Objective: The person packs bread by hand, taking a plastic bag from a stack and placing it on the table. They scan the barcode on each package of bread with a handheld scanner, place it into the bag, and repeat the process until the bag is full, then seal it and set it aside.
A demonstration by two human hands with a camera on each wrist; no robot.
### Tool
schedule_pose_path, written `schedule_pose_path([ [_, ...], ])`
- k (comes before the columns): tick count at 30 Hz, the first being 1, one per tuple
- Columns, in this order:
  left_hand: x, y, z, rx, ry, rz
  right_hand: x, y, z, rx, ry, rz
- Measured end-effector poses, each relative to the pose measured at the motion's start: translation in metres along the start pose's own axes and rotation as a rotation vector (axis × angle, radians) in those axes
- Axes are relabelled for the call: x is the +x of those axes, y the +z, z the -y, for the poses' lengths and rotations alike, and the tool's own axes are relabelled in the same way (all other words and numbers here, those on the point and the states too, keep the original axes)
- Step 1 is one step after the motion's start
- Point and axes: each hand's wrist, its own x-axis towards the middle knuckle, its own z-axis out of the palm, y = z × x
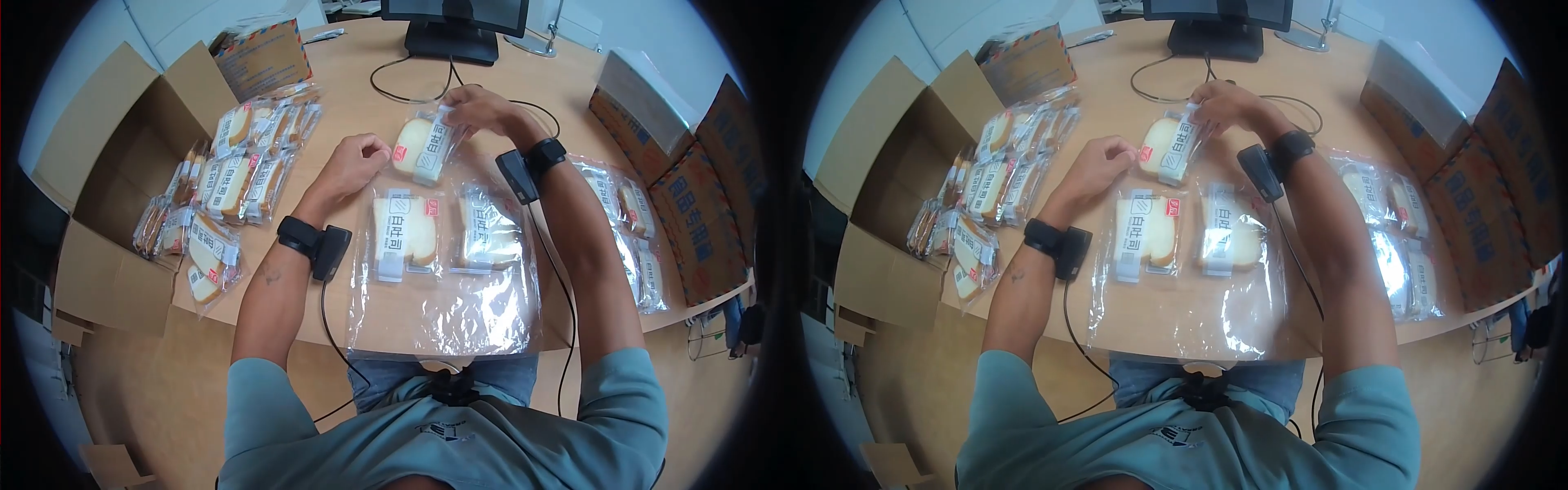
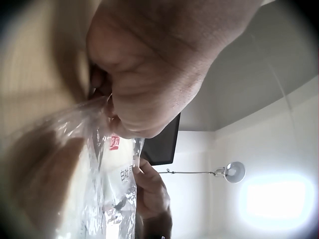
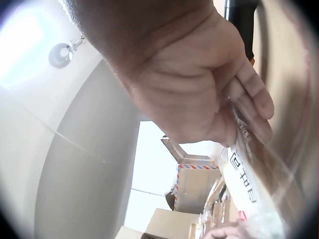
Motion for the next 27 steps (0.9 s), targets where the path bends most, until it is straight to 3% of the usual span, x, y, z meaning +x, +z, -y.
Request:
schedule_pose_path([
  [4,0.002,0.001,0.007,-0.094,0.008,-0.006,0.004,0.010,0.001,-0.067,-0.004,0.142],
  [8,0.001,0.001,0.005,-0.080,0.020,-0.019,0.000,0.026,0.008,-0.150,-0.018,0.117],
  [11,0.001,0.000,0.005,-0.045,0.024,-0.035,0.001,0.034,0.017,-0.212,-0.096,0.193],
  [13,0.000,0.000,0.006,-0.039,-0.015,-0.016,-0.001,0.033,0.027,-0.424,-0.073,0.199],
  [16,0.001,-0.001,0.005,-0.005,-0.040,0.006,-0.005,0.033,0.035,-0.490,-0.114,0.156],
  [19,0.001,0.000,0.006,0.041,0.003,-0.013,-0.001,0.038,0.026,-0.455,-0.220,0.099],
  [23,-0.001,0.002,0.008,0.109,0.087,-0.088,-0.005,0.046,0.032,-0.393,-0.149,0.172],
  [27,0.001,0.002,0.012,0.033,0.026,-0.080,-0.008,0.055,0.032,-0.334,-0.186,0.203],
])
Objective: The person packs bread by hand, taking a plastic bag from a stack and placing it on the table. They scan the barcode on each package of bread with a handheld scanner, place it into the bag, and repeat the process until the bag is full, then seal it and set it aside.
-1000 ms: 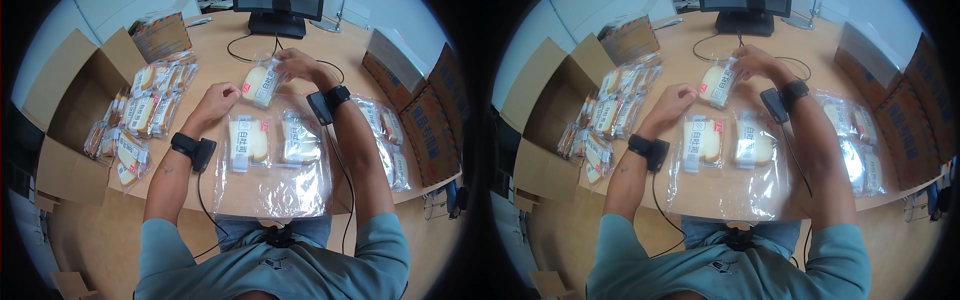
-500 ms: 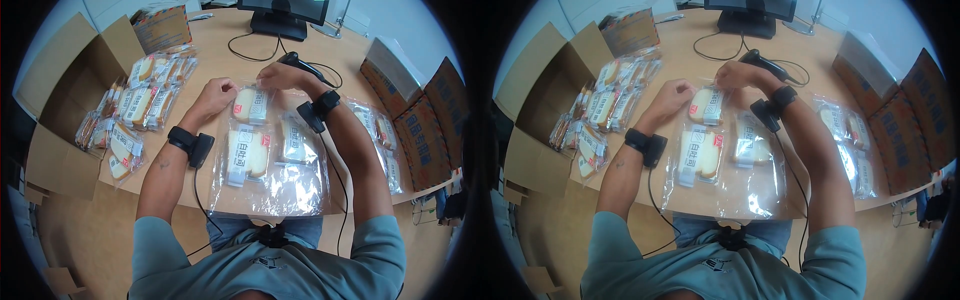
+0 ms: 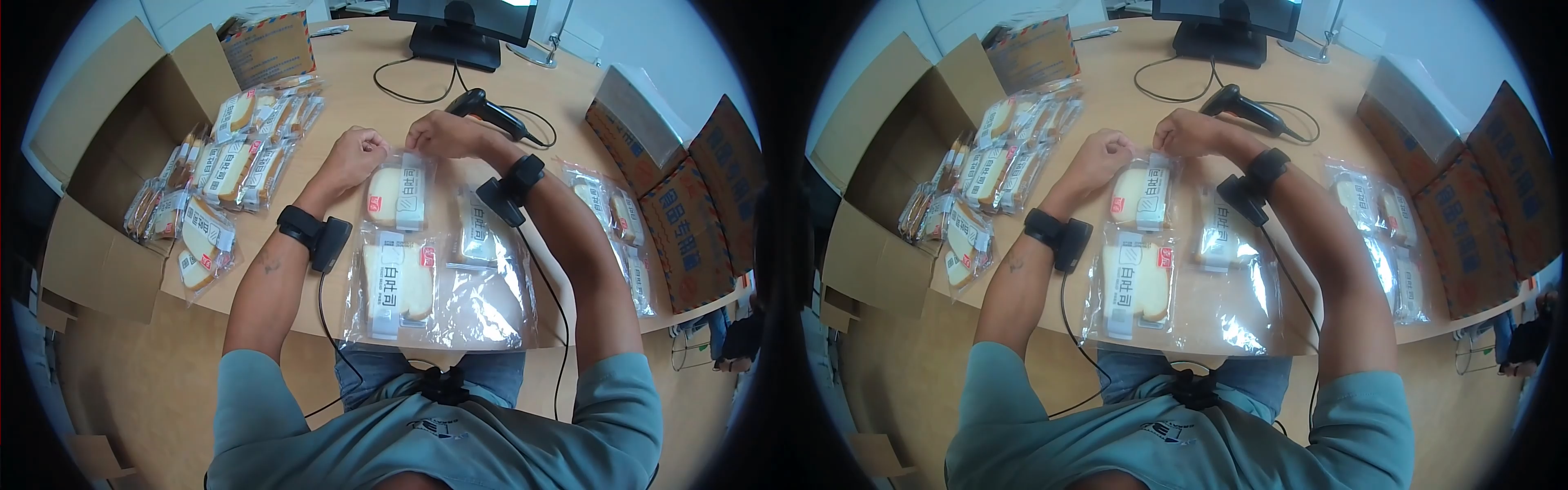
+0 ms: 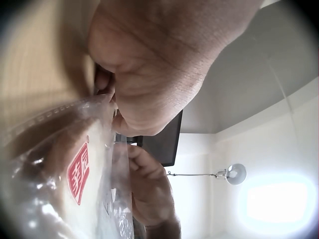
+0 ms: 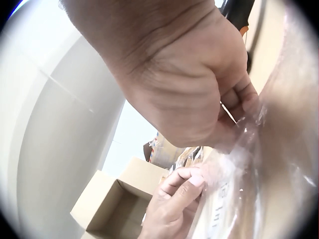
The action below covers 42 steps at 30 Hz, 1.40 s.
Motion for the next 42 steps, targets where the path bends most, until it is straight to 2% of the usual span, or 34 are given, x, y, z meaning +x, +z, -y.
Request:
schedule_pose_path([
  [8,0.003,0.002,0.006,0.015,-0.010,0.034,0.007,0.004,-0.003,0.108,-0.021,0.030],
  [9,0.003,0.002,0.008,0.027,-0.017,0.016,0.005,0.001,-0.005,0.049,-0.052,-0.026],
  [10,0.001,0.003,0.006,0.078,0.082,-0.037,0.008,-0.001,-0.007,-0.006,-0.095,-0.079],
  [11,-0.001,0.002,0.006,0.133,0.176,-0.089,0.009,-0.004,-0.010,0.037,-0.148,-0.059],
  [13,-0.001,-0.001,0.005,0.269,0.255,-0.075,0.009,0.001,-0.009,0.065,-0.186,-0.029],
  [15,0.001,0.002,0.010,0.290,0.230,-0.077,0.003,0.001,0.009,-0.049,-0.079,0.102],
  [16,0.000,0.002,0.010,0.293,0.222,-0.065,0.004,0.002,0.006,-0.050,-0.092,0.107],
  [18,-0.002,0.001,0.008,0.226,0.198,-0.108,0.003,0.000,-0.003,0.079,-0.139,-0.021],
  [19,-0.003,-0.001,0.006,0.152,0.179,-0.142,-0.003,-0.005,0.000,0.080,-0.149,-0.020],
  [20,-0.002,-0.007,0.005,0.161,0.180,-0.148,-0.011,-0.015,0.008,0.110,-0.127,-0.095],
  [21,0.003,-0.018,0.004,0.238,0.251,-0.229,-0.018,-0.024,0.009,0.139,-0.104,-0.173],
  [22,0.008,-0.030,0.003,0.314,0.322,-0.308,-0.021,-0.030,0.000,0.153,-0.165,-0.287],
  [23,0.012,-0.044,-0.003,0.417,0.327,-0.417,-0.026,-0.039,-0.006,0.155,-0.167,-0.292],
  [24,0.016,-0.061,-0.009,0.516,0.330,-0.524,-0.033,-0.049,-0.013,0.202,-0.125,-0.428],
  [25,0.027,-0.082,-0.007,0.640,0.265,-0.589,-0.039,-0.058,-0.021,0.248,-0.080,-0.564],
  [26,0.035,-0.105,-0.004,0.765,0.200,-0.654,-0.042,-0.065,-0.034,0.249,-0.077,-0.568],
  [28,0.037,-0.143,-0.003,0.823,0.005,-0.669,-0.044,-0.071,-0.062,-0.121,0.086,-0.923],
  [30,0.038,-0.170,0.004,0.938,-0.278,-0.584,-0.054,-0.066,-0.077,-0.197,0.139,-0.936],
  [32,0.040,-0.183,0.015,0.848,-0.502,-0.531,-0.062,-0.058,-0.090,-0.307,0.242,-0.910],
  [33,0.041,-0.186,0.020,0.856,-0.485,-0.525,-0.065,-0.056,-0.092,-0.300,0.251,-0.925],
  [35,0.043,-0.187,0.027,0.895,-0.606,-0.480,-0.066,-0.053,-0.089,-0.280,0.347,-0.826],
  [36,0.045,-0.185,0.029,0.903,-0.598,-0.475,-0.068,-0.054,-0.087,-0.225,0.380,-0.755],
  [37,0.044,-0.182,0.027,0.896,-0.594,-0.507,-0.068,-0.053,-0.091,-0.218,0.384,-0.758],
  [39,0.042,-0.177,0.024,0.894,-0.593,-0.536,-0.063,-0.049,-0.102,-0.286,0.339,-0.644],
  [41,0.041,-0.167,0.003,0.815,-0.509,-0.706,-0.054,-0.040,-0.119,-0.302,0.308,-0.672],
  [42,0.046,-0.169,0.003,0.821,-0.505,-0.700,-0.052,-0.035,-0.129,-0.325,0.276,-0.700],
])
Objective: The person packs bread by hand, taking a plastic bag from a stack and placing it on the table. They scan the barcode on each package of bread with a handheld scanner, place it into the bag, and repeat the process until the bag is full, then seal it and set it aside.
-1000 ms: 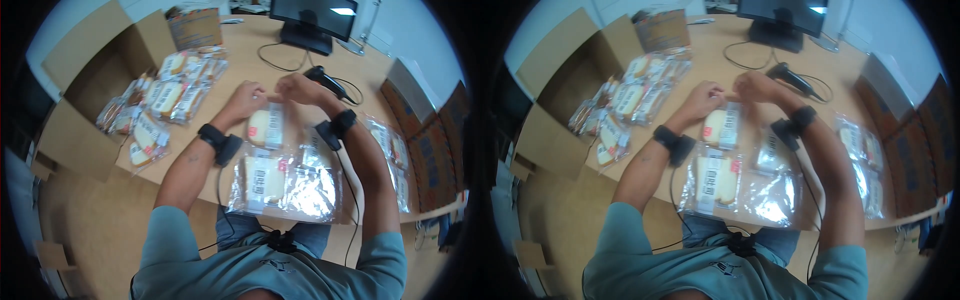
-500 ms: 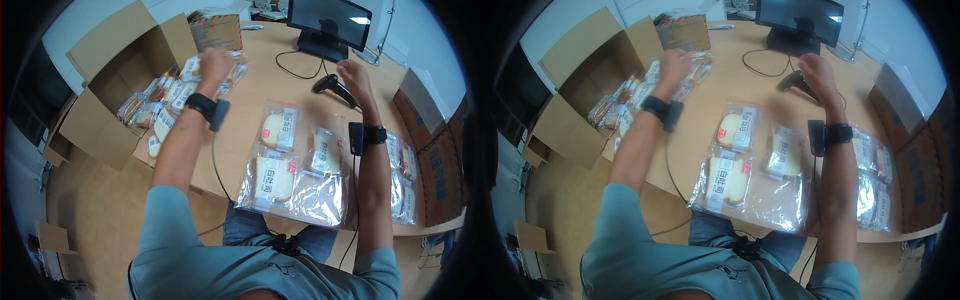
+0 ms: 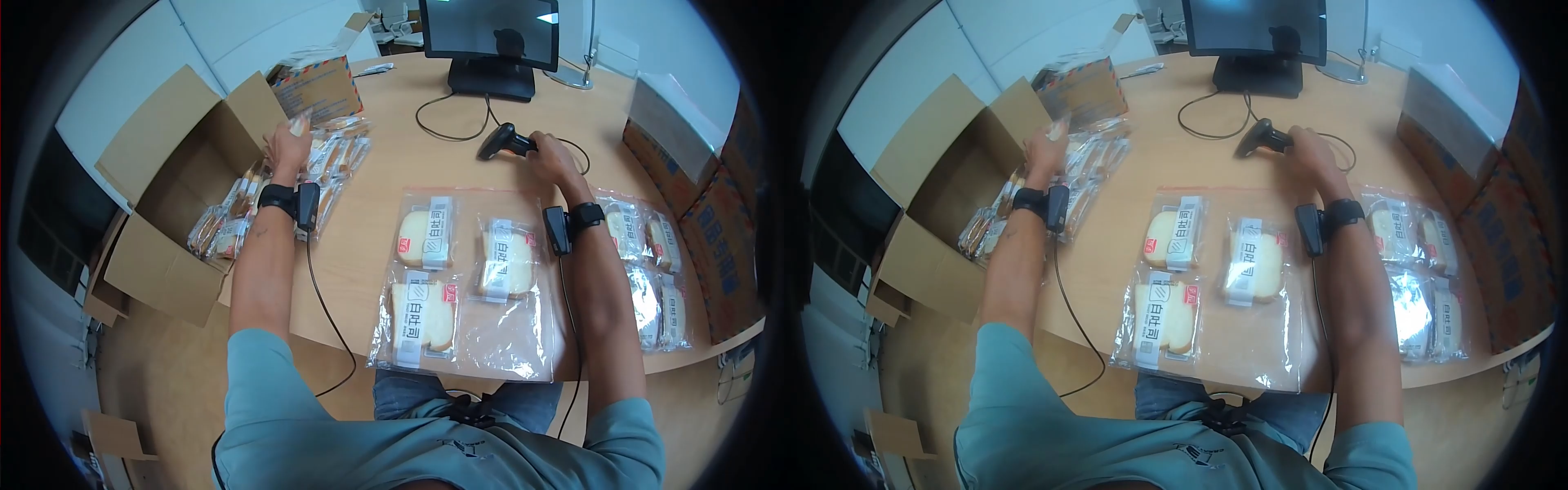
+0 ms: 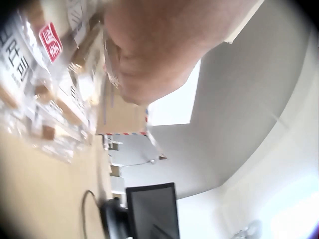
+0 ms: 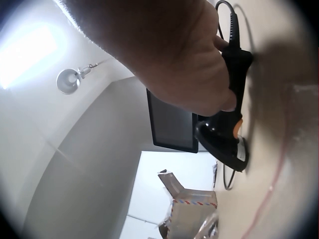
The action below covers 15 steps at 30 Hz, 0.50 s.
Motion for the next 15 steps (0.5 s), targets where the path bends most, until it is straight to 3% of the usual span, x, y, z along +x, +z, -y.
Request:
schedule_pose_path([
  [2,0.005,-0.002,-0.009,-0.450,0.145,-0.015,-0.006,-0.002,0.010,0.021,-0.007,-0.011],
  [3,0.002,0.004,-0.015,-0.447,0.154,-0.003,-0.010,-0.001,0.016,0.034,-0.022,-0.019],
  [5,-0.044,-0.001,-0.054,-2.007,-0.205,0.642,-0.015,0.001,0.027,0.013,-0.002,-0.040],
  [6,-0.061,0.007,-0.060,-2.011,-0.209,0.661,-0.017,0.001,0.030,-0.010,0.003,-0.061],
  [8,-0.087,0.023,-0.073,-2.156,-0.178,1.070,-0.014,0.008,0.024,-0.031,-0.009,-0.092],
  [10,-0.104,0.036,-0.091,-2.192,-0.195,1.174,-0.012,0.014,0.017,-0.045,-0.111,-0.190],
  [12,-0.119,0.040,-0.097,-2.186,-0.220,1.318,-0.007,0.001,0.030,-0.021,-0.052,-0.206],
  [15,-0.126,0.052,-0.099,-2.137,-0.190,1.372,-0.007,-0.024,0.061,0.075,0.008,-0.233],
])
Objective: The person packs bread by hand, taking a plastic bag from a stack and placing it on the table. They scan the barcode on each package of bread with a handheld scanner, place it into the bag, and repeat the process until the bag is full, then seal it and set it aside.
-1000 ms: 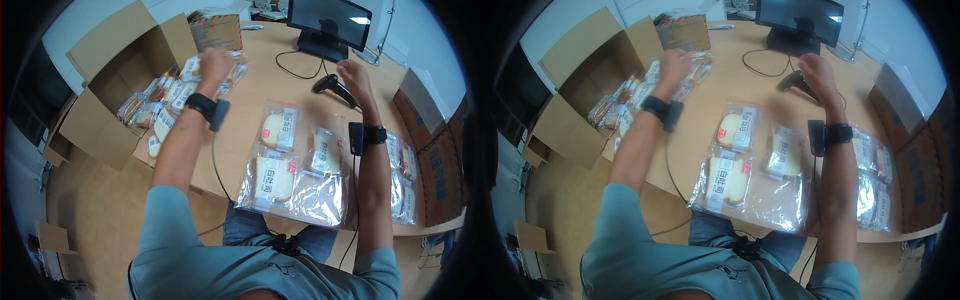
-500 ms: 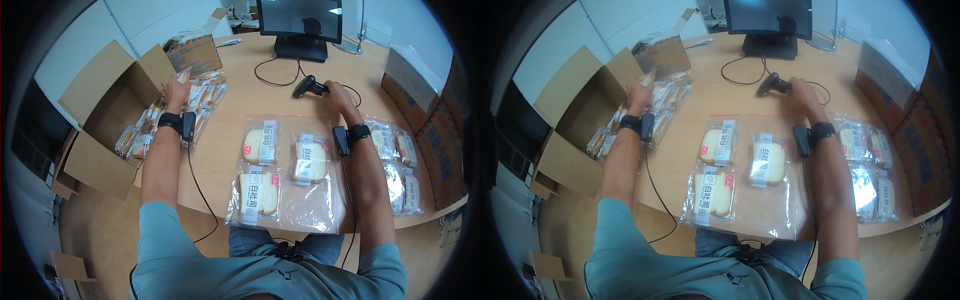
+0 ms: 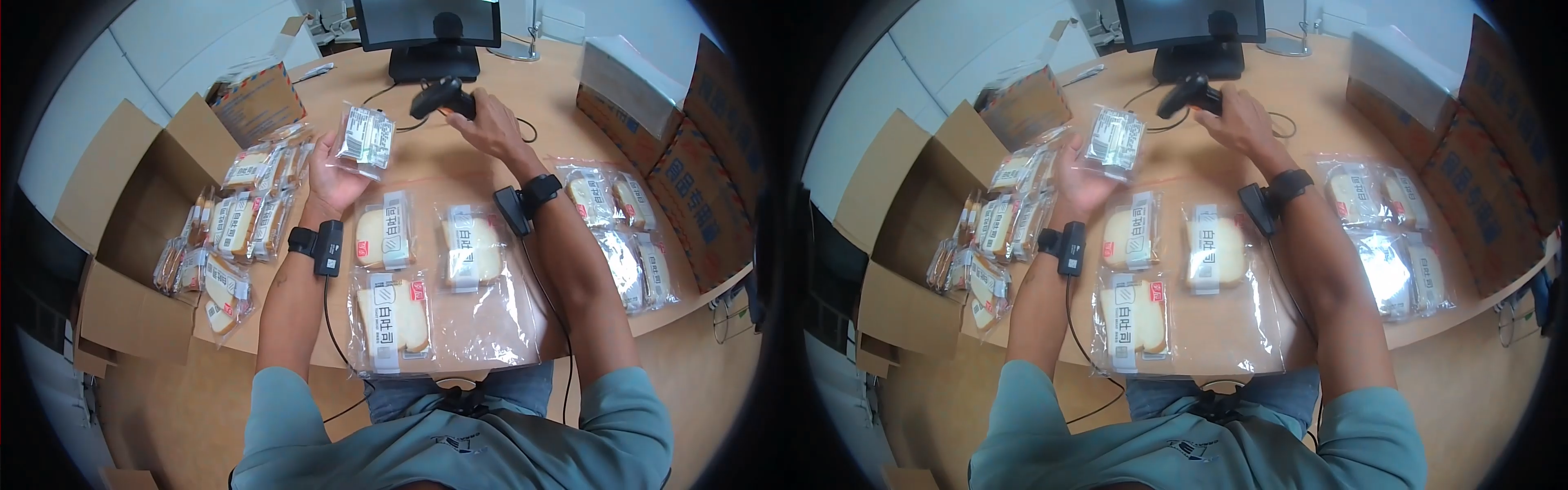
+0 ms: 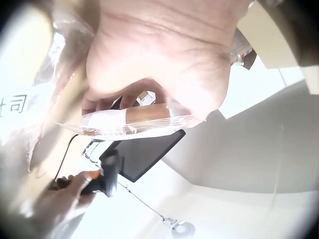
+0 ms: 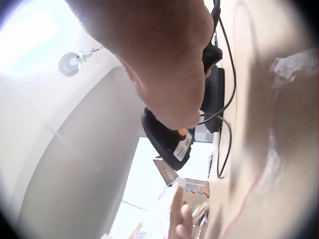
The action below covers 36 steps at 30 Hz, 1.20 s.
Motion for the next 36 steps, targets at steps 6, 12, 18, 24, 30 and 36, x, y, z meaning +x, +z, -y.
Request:
schedule_pose_path([
  [6,0.013,-0.002,0.016,0.148,0.116,-0.164,-0.004,-0.008,0.045,0.092,-0.074,-0.059],
  [12,0.014,0.003,0.022,0.164,0.151,-0.215,-0.009,-0.005,0.056,0.000,-0.079,-0.021],
  [18,0.014,0.002,0.023,0.174,0.155,-0.196,-0.010,-0.006,0.056,-0.009,-0.093,0.008],
  [24,0.013,0.001,0.015,0.131,0.183,-0.107,-0.007,0.001,0.036,-0.022,-0.076,0.005],
  [30,0.009,0.013,0.012,0.123,0.206,-0.117,0.014,0.036,-0.022,-0.114,-0.007,0.201],
  [36,0.003,0.024,0.010,0.266,0.111,-0.049,0.020,0.044,-0.035,-0.155,0.017,0.266],
])
